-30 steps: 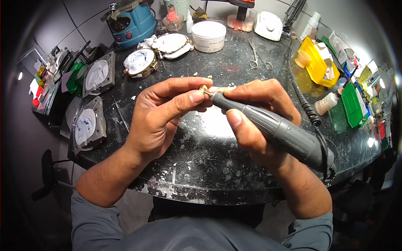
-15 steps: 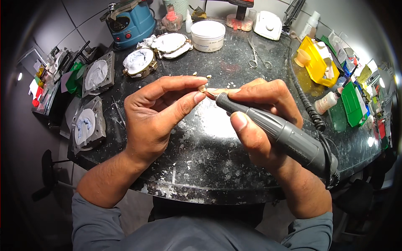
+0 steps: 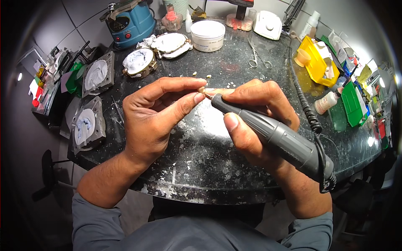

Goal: Using a rotary tool to refine and polish the surface of a dental crown or tooth model.

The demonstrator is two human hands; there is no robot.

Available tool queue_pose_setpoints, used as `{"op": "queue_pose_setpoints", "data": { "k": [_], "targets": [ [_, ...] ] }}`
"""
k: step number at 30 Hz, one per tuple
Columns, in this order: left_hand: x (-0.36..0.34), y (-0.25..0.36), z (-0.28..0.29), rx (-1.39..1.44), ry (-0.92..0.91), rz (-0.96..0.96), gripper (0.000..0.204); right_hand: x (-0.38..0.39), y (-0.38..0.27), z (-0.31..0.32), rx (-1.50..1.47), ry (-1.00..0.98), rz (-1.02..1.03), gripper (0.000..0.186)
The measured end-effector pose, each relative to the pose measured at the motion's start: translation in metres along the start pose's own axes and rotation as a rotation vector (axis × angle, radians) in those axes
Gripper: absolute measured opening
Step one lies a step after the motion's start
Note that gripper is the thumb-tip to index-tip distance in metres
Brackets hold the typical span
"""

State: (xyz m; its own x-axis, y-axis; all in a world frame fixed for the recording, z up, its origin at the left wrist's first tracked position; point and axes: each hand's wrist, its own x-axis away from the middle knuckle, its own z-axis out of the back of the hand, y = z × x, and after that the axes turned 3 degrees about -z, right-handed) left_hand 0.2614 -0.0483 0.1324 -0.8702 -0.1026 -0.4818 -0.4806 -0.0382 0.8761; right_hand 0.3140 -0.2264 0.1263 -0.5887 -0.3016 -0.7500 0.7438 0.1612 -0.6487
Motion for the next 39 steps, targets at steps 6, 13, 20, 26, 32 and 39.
{"op": "queue_pose_setpoints", "data": {
  "k": [6,13,20,26,32,39],
  "targets": [
    [0.0003,-0.0014,0.0009,0.013,0.003,0.012,0.022,0.0006,-0.0098,0.0071,0.073,-0.175,-0.065,0.022],
    [0.0010,-0.0012,0.0015,0.020,0.013,0.031,0.022,-0.0007,-0.0115,0.0068,0.094,-0.184,-0.072,0.021],
    [0.0001,-0.0010,0.0003,0.022,0.014,0.030,0.022,-0.0016,-0.0048,0.0028,0.041,-0.043,-0.007,0.022],
    [-0.0005,-0.0041,0.0005,0.110,0.021,0.079,0.021,-0.0005,-0.0093,0.0045,-0.026,-0.006,-0.100,0.023],
    [-0.0034,-0.0064,0.0020,0.346,-0.043,0.194,0.024,-0.0025,-0.0036,0.0096,-0.055,-0.048,-0.054,0.023],
    [-0.0020,-0.0060,0.0028,0.413,-0.053,0.246,0.025,-0.0021,-0.0091,0.0090,-0.013,-0.064,-0.093,0.023]
  ]
}}
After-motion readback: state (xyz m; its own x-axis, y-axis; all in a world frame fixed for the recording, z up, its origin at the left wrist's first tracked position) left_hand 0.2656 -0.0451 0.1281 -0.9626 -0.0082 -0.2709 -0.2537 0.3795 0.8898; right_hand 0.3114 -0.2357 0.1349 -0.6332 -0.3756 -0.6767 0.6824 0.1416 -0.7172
